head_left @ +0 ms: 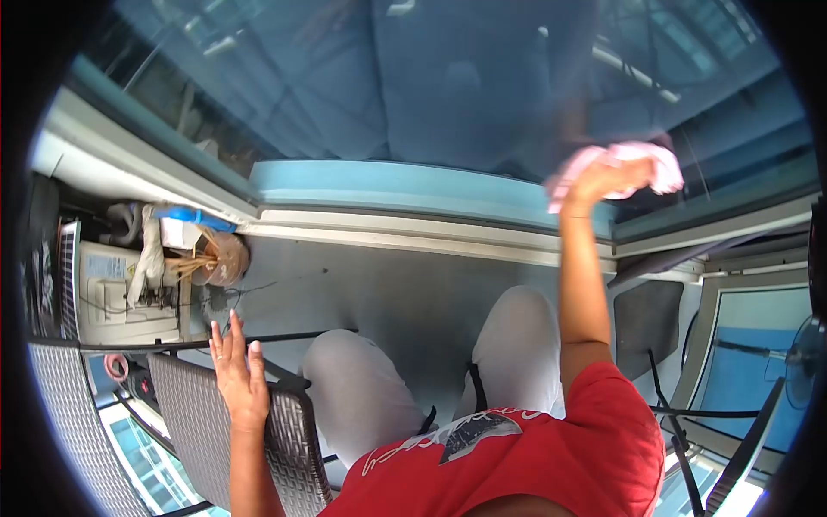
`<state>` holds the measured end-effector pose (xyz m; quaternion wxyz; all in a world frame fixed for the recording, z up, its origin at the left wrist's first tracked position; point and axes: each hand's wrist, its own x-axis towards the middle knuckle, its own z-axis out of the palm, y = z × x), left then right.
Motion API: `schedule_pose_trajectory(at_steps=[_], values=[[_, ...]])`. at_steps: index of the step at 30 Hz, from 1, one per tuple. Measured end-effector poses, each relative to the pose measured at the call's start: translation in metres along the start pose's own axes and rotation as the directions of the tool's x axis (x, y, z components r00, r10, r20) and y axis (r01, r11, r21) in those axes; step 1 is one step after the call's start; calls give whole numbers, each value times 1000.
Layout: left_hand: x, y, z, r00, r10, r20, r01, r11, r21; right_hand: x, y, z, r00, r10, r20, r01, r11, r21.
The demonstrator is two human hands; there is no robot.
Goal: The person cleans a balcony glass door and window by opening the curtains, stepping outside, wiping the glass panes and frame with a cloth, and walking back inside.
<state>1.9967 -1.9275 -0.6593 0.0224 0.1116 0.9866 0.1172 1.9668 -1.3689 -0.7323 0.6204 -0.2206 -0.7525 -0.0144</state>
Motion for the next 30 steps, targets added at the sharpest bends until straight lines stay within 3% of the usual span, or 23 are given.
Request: schedule_pose_trajectory(at_steps=[2,5,6,7,8,10,11,12,14,15,16,17,18,19,22,23,24,26,29,30], values=[[-1,1,-3,998,64,-7,-64,998,-27,-34,-127,37,965,-184,185,168,981,97],[0,-2,-8,994,111,-19,-112,991,-72,-86,-310,83,809,-497,313,316,818,481],[0,-4,-8,995,100,-31,-102,989,-109,-95,-366,92,739,-593,321,287,707,646],[1,-6,-8,995,93,-38,-96,989,-112,-70,-414,82,565,-671,480,-11,576,818],[1,-8,-7,995,90,-41,-94,989,-115,-88,-463,106,682,-710,175,435,586,684],[3,-12,-9,997,64,-53,-71,987,-146,-122,-526,133,626,-760,178,674,641,366],[2,-14,-9,997,61,-55,-69,987,-145,-124,-530,131,556,-790,259,678,611,408],[2,-11,-7,996,69,-55,-77,985,-154,-117,-522,124,472,-812,342,683,583,440],[1,-9,-8,998,43,-56,-50,992,-120,-93,-479,111,316,-882,349,766,454,454],[-1,-9,-6,998,31,-56,-37,994,-103,-86,-442,102,319,-886,336,700,459,547],[-1,-9,-4,998,24,-63,-29,996,-84,-72,-401,86,305,-880,365,772,453,446],[-2,-9,-4,999,3,-53,-7,998,-70,-65,-354,78,364,-870,333,738,487,468],[-2,-8,-3,999,-10,-37,8,998,-55,-62,-297,65,541,-805,244,568,564,599],[0,-8,-2,999,-22,-44,19,997,-71,-59,-239,49,607,-752,256,530,624,575],[-1,-13,5,999,-46,-25,45,998,-36,-64,-55,-2,759,-486,432,517,854,52],[-1,-12,7,997,-72,-13,72,997,-8,-66,6,-17,844,-343,412,409,909,-82],[0,-12,8,998,-69,-7,70,997,36,-72,69,-30,915,-125,385,203,964,-171],[0,-12,10,998,-66,-2,66,996,61,-45,141,-51,997,78,12,-77,996,-42],[1,-8,7,997,-84,2,83,996,17,-12,191,-81,940,338,45,-340,927,159],[0,-8,5,994,-109,-4,109,994,21,-15,205,-70,807,576,-128,-551,813,186]])
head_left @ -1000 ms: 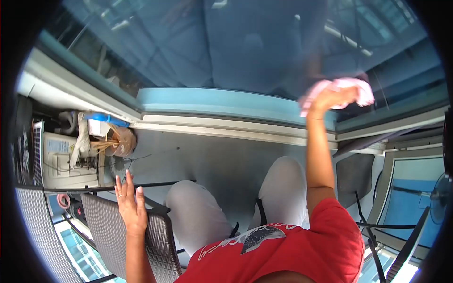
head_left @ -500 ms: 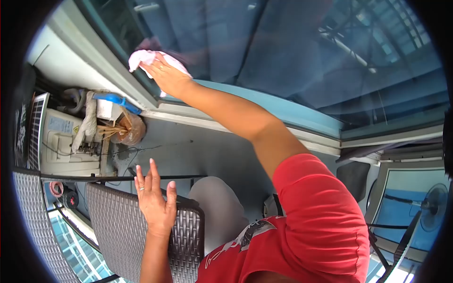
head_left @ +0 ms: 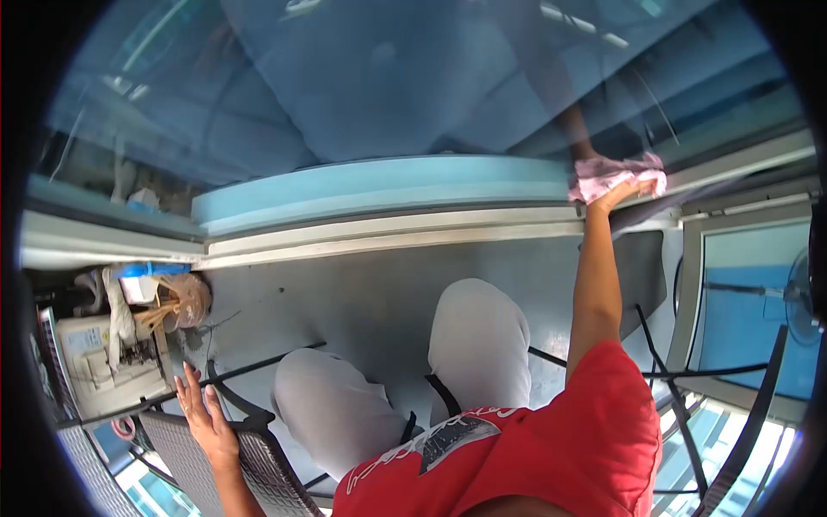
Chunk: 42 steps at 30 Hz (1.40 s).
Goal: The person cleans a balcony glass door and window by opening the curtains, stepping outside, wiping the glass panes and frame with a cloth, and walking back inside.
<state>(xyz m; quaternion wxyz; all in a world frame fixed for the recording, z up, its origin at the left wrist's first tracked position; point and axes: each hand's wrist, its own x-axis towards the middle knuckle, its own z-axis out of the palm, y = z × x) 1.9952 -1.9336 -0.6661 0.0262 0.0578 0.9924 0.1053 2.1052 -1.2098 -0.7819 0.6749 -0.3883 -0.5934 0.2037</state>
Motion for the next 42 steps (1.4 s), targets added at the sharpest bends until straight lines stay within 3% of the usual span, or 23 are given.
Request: schedule_pose_trajectory(at_steps=[1,3,5,7,9,11,12,14,15,18,20,22,24,26,28,30,33,34,36,37,38,40,42], values=[[2,1,-1,1000,19,6,-19,1000,-3,0,14,17,950,240,-198,-236,971,43],[-1,5,-1,1000,12,5,-11,1000,-18,-35,42,15,997,-5,74,19,983,-182],[0,10,-4,999,33,3,-33,999,9,-81,30,25,919,-255,301,335,907,-254],[1,13,-7,998,61,4,-61,998,12,-151,-78,52,724,-509,466,640,748,-177],[2,16,-12,994,105,-2,-105,994,-24,-220,-173,82,437,-690,577,831,555,34],[2,9,-13,984,175,-21,-176,982,-72,-284,-262,115,161,-813,560,897,357,261],[3,6,-14,981,193,-23,-195,976,-99,-319,-292,135,60,-796,603,851,356,385],[2,0,-18,982,187,-42,-191,966,-173,-362,-393,174,54,-920,388,775,283,564],[2,-2,-20,978,202,-44,-207,960,-186,-367,-454,183,-39,-950,311,870,121,478],[3,-6,-23,978,207,-16,-204,945,-255,-391,-574,231,-45,-992,117,921,5,390],[2,-9,-24,979,204,-8,-197,935,-293,-412,-590,237,-12,-993,118,920,35,390],[3,-11,-25,979,205,-8,-197,928,-316,-438,-564,242,-117,-982,148,878,-32,478],[4,-12,-25,972,235,1,-221,916,-334,-474,-508,242,-386,-899,208,859,-267,438],[4,-12,-24,975,220,8,-204,916,-344,-512,-464,235,-490,-828,273,850,-384,361],[5,-12,-24,971,238,19,-217,916,-336,-551,-429,236,-594,-699,398,782,-384,492],[6,-12,-24,971,238,21,-219,920,-325,-553,-416,220,-724,-544,424,687,-621,377],[5,-9,-24,973,228,27,-207,921,-330,-553,-399,216,-811,-497,310,585,-691,424],[6,-9,-24,978,209,18,-195,937,-291,-549,-395,216,-852,-401,337,523,-617,589],[6,-8,-22,980,197,2,-191,954,-232,-571,-341,235,-592,-715,372,660,-166,733],[5,-6,-21,983,185,13,-177,960,-217,-507,-374,197,-729,-523,442,682,-497,536],[4,-5,-21,985,170,25,-162,967,-199,-484,-364,186,-721,-475,505,682,-360,636],[3,-1,-19,986,159,45,-152,980,-124,-447,-312,173,-498,-630,596,767,0,641],[3,3,-16,989,142,48,-139,988,-66,-389,-259,148,-226,-784,578,812,177,556]])
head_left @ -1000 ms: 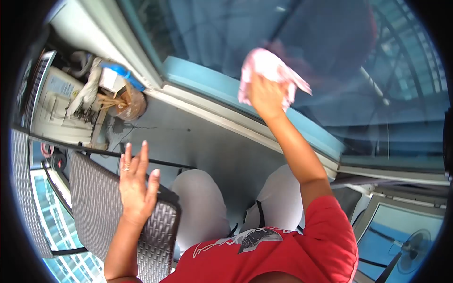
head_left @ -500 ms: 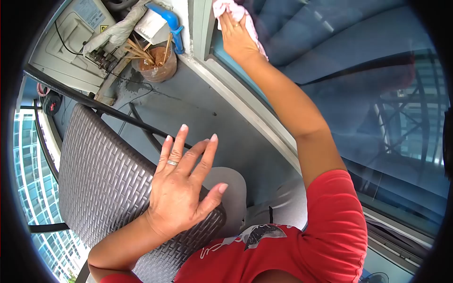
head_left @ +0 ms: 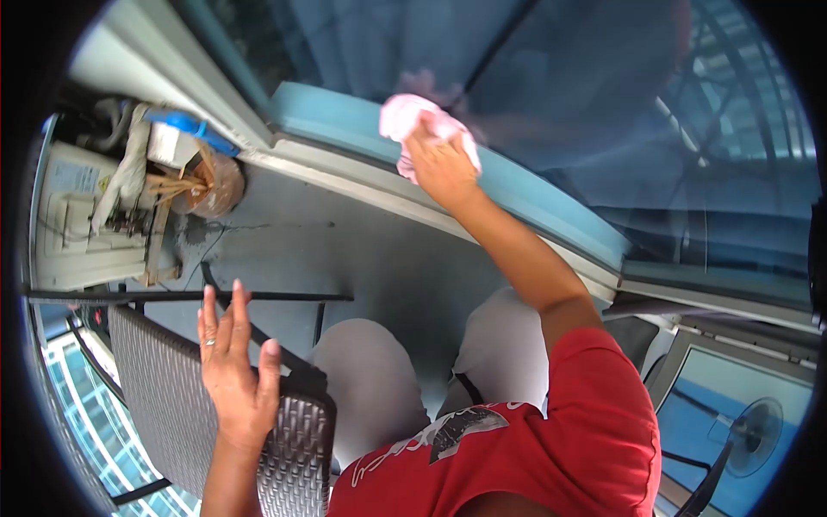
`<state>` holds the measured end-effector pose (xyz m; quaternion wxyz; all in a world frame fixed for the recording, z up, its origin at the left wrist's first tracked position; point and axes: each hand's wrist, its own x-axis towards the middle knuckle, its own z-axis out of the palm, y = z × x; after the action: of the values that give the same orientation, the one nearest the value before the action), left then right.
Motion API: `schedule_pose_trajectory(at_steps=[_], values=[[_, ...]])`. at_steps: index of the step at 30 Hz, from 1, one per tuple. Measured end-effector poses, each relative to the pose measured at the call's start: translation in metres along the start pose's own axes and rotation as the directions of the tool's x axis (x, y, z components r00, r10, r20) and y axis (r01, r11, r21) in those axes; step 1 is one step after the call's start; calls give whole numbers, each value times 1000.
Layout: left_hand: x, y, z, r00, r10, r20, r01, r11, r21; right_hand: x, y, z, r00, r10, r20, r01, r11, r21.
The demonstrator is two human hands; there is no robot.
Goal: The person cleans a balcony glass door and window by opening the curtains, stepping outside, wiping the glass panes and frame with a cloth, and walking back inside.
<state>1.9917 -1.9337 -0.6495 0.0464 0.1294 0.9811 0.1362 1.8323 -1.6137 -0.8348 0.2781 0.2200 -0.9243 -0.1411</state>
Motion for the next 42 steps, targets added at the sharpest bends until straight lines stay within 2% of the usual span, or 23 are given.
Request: schedule_pose_trajectory(at_steps=[4,6,7,9,11,13,15,17,19,21,23,26,28,29,30,31,32,33,35,37,38,39,42], values=[[-2,4,6,996,-89,12,89,995,36,-151,76,-29,928,357,-108,-366,927,-82],[0,6,9,995,-102,21,99,990,103,-245,115,-23,794,580,-184,-603,790,-112],[1,5,10,995,-96,31,93,992,89,-285,137,-34,776,599,-197,-629,758,-171],[1,0,11,996,-85,36,82,995,61,-325,177,-54,568,688,-451,-781,623,-33],[-1,-4,12,998,-56,22,55,997,48,-349,214,-84,332,706,-626,-823,541,173],[0,-9,12,999,-27,34,25,998,62,-373,244,-107,225,684,-694,-825,512,238],[-1,-7,12,999,-11,37,9,999,53,-418,272,-95,32,714,-699,-884,347,314],[-3,0,11,999,-28,42,25,998,55,-454,283,-68,-71,780,-621,-937,161,310],[-3,4,9,999,-18,43,17,1000,15,-434,266,-54,-27,806,-591,-951,161,263],[-3,9,9,999,-35,40,34,999,21,-370,229,-45,179,796,-578,-940,312,139],[0,11,7,998,-43,38,42,999,20,-284,180,-39,418,732,-538,-852,521,48],[1,12,5,998,-50,42,50,999,-11,-141,99,-31,735,500,-457,-555,832,17],[3,9,3,998,-43,37,44,999,-12,-49,49,-27,850,270,-452,-297,955,12],[3,8,3,999,-31,30,32,999,-30,-5,27,-24,875,172,-453,-187,982,10],[4,7,2,999,-23,24,24,999,-47,37,5,-13,905,189,-381,-157,981,113],[4,6,1,1000,-10,22,12,997,-80,77,-13,-20,935,78,-345,-76,997,19],[4,3,0,1000,5,21,-2,994,-113,115,-26,-24,949,-121,-292,72,982,-173],[5,1,-1,1000,16,4,-16,993,-114,145,-38,-25,936,-281,-211,217,935,-279],[4,-2,-3,999,34,10,-33,993,-115,189,-64,-3,887,-446,-121,377,849,-371],[4,-5,-4,998,59,-9,-59,989,-132,209,-91,36,759,-648,70,640,721,-266],[4,-6,-3,997,78,-14,-80,987,-142,208,-93,31,747,-661,80,655,708,-263],[4,-6,-4,997,79,-5,-79,986,-145,200,-88,26,715,-675,179,674,599,-431],[3,-5,-3,995,96,-13,-97,987,-128,199,-92,30,659,-670,340,748,539,-387]])
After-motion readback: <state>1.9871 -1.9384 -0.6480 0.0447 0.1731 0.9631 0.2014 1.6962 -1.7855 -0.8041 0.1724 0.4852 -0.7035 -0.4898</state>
